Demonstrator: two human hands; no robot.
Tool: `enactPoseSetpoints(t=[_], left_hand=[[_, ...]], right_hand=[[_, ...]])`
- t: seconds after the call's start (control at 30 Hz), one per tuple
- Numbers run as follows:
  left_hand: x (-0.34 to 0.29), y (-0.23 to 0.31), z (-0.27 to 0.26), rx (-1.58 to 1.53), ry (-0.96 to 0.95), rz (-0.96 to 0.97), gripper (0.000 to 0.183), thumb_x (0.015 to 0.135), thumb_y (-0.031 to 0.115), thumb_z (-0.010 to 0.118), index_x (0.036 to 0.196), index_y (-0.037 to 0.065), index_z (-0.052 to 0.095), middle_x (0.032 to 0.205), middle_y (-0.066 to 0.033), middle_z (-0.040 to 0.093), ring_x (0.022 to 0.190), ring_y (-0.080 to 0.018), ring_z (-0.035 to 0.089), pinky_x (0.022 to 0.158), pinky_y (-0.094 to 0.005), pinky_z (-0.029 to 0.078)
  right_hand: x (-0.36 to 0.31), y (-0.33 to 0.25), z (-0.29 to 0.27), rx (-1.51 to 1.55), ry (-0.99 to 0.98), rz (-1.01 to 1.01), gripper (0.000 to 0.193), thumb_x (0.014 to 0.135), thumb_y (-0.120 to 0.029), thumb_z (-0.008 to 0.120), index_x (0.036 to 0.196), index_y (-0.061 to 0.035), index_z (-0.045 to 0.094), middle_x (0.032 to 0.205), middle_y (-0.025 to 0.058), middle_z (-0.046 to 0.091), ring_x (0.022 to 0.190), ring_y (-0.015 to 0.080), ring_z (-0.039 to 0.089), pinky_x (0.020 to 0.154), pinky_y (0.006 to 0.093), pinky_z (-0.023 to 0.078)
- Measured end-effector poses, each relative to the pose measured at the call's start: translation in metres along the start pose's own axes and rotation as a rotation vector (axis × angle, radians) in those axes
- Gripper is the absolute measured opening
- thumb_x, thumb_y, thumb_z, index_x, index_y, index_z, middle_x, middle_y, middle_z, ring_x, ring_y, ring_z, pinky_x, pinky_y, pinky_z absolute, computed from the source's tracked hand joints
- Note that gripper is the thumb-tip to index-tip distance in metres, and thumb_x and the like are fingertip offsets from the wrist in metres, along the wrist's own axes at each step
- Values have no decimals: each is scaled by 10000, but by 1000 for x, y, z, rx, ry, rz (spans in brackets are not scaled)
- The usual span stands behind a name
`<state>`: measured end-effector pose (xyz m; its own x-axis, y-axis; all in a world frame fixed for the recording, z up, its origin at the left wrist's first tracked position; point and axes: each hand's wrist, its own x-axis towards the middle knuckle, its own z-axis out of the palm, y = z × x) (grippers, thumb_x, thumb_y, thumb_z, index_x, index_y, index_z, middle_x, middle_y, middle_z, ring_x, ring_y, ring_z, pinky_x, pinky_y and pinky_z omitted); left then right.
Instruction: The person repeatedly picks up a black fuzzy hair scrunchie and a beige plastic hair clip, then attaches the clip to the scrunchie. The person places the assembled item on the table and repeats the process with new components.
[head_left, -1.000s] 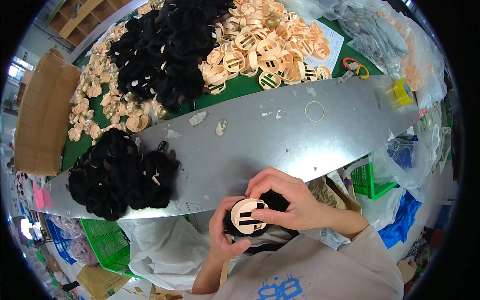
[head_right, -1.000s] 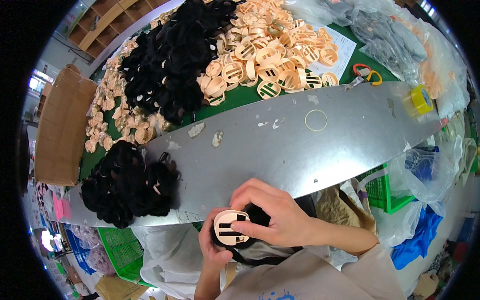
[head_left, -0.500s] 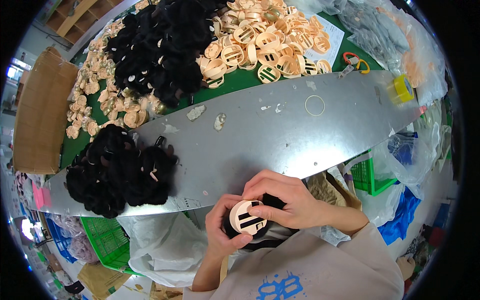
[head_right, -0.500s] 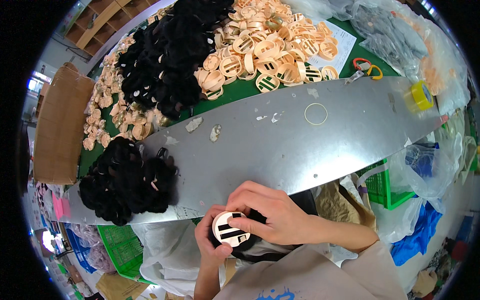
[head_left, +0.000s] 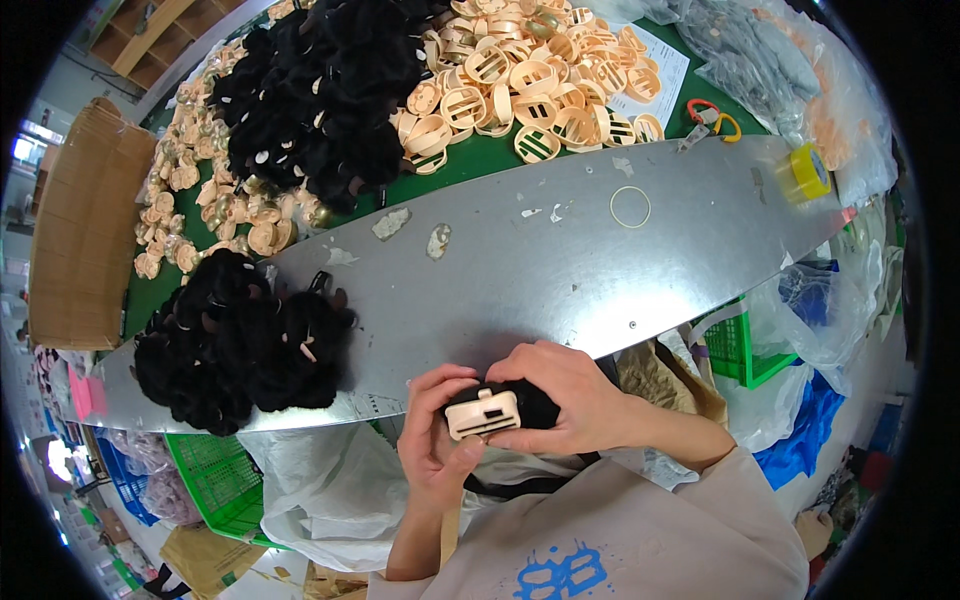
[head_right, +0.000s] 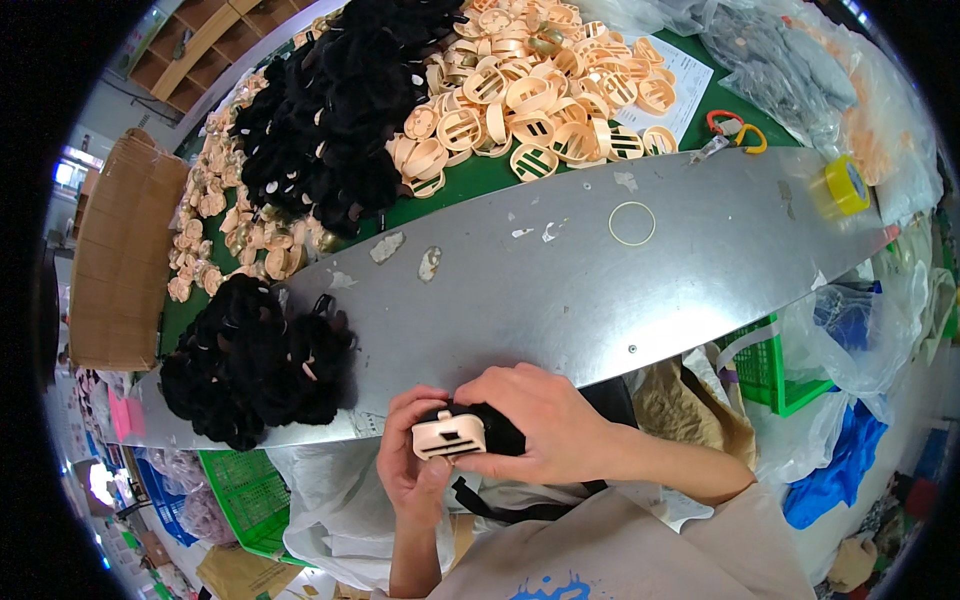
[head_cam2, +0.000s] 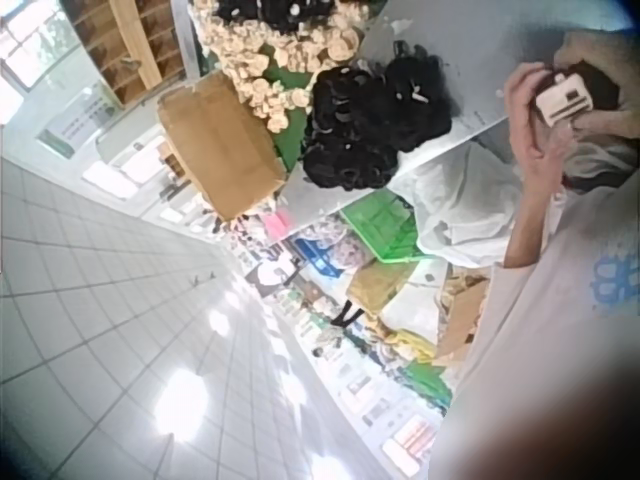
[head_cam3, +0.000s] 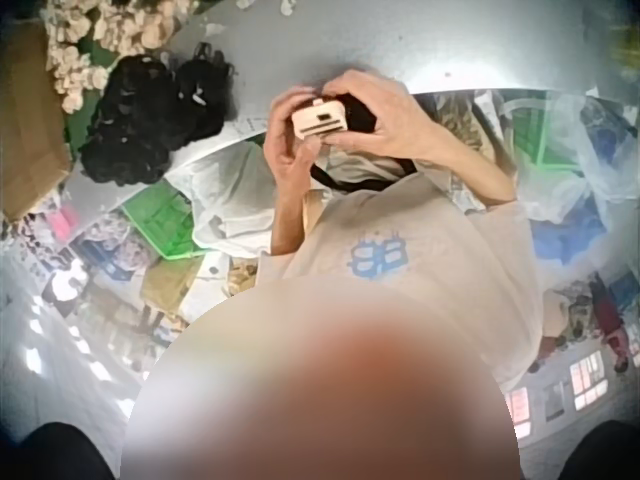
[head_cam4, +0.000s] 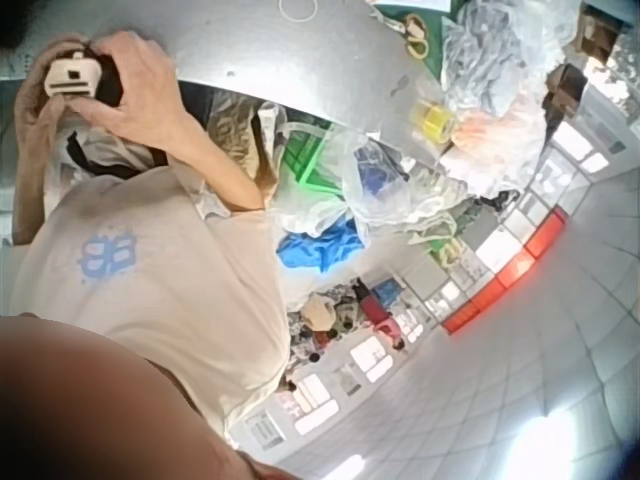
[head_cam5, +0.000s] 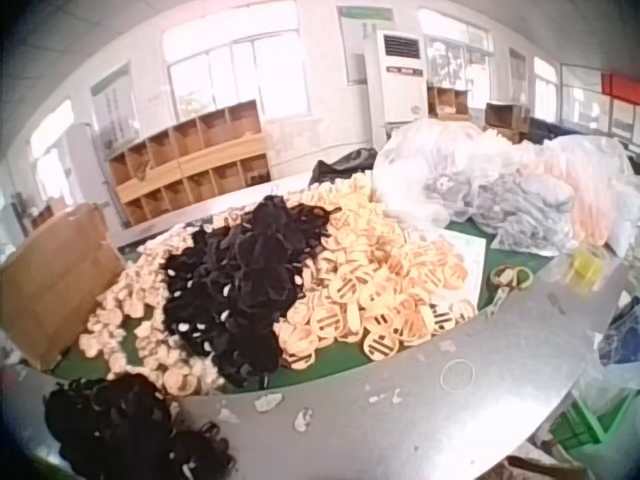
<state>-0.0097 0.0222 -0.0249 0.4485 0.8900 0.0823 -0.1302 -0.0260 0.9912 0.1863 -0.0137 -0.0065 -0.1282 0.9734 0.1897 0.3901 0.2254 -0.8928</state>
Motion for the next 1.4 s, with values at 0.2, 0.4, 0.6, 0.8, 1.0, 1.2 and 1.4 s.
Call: enactPoseSetpoints(t=[0.2, 0.4, 0.6, 0.8, 1.0, 1.2, 1.4], left_hand=[[9, 10, 7, 38, 249, -50, 438, 969, 262, 379, 743, -45, 595, 888, -184, 614, 874, -225, 561, 809, -311, 429], [4, 2, 21, -156, 373, 10, 521, 998, 251, 347, 581, -19, 504, 623, -126, 518, 620, -210, 503, 598, -328, 426], [2, 2, 21, -124, 300, 73, 583, 1040, 266, 346, 554, -15, 502, 541, -100, 505, 494, -173, 454, 489, -292, 394], [-3, -2, 22, -191, 242, -39, 639, 1061, 305, 345, 501, 12, 436, 491, -74, 454, 452, -155, 414, 449, -278, 343], [2, 7, 24, -215, 203, -20, 609, 1055, 287, 374, 518, 9, 443, 502, -72, 463, 449, -147, 426, 445, -272, 334], [19, 3, 11, -41, 293, -56, 614, 1039, 399, 268, 589, 27, 457, 571, -89, 486, 515, -179, 466, 514, -282, 376], [15, 8, 9, 434, 370, 267, 370, 922, 347, 554, 986, -17, 567, 915, -130, 596, 796, -219, 583, 772, -318, 468]], right_hand=[[0, 1, 18, -347, 115, -296, 358, 706, -279, 780, 975, -70, 671, 843, 40, 558, 763, 202, 552, 706, 339, 435], [-9, -4, 45, -211, 220, -319, 332, 694, -293, 797, 868, -50, 652, 754, 38, 537, 653, 196, 515, 590, 310, 407], [-10, -2, 50, -168, 283, -374, 257, 659, -247, 783, 723, -63, 616, 645, 17, 525, 546, 168, 470, 509, 285, 363], [-12, -3, 54, -122, 308, -386, 226, 618, -207, 755, 628, -75, 573, 573, 16, 495, 478, 160, 428, 463, 278, 328], [-17, -10, 57, -67, 318, -307, 224, 668, -210, 753, 663, -79, 571, 623, 34, 511, 532, 197, 450, 495, 302, 351], [5, -5, 43, -163, 292, -225, 220, 709, -241, 754, 749, -73, 618, 704, 40, 563, 619, 230, 512, 608, 335, 412], [4, 11, 31, 244, 403, 210, 173, 827, -186, 702, 824, -44, 603, 727, 66, 563, 649, 187, 520, 600, 305, 413]])
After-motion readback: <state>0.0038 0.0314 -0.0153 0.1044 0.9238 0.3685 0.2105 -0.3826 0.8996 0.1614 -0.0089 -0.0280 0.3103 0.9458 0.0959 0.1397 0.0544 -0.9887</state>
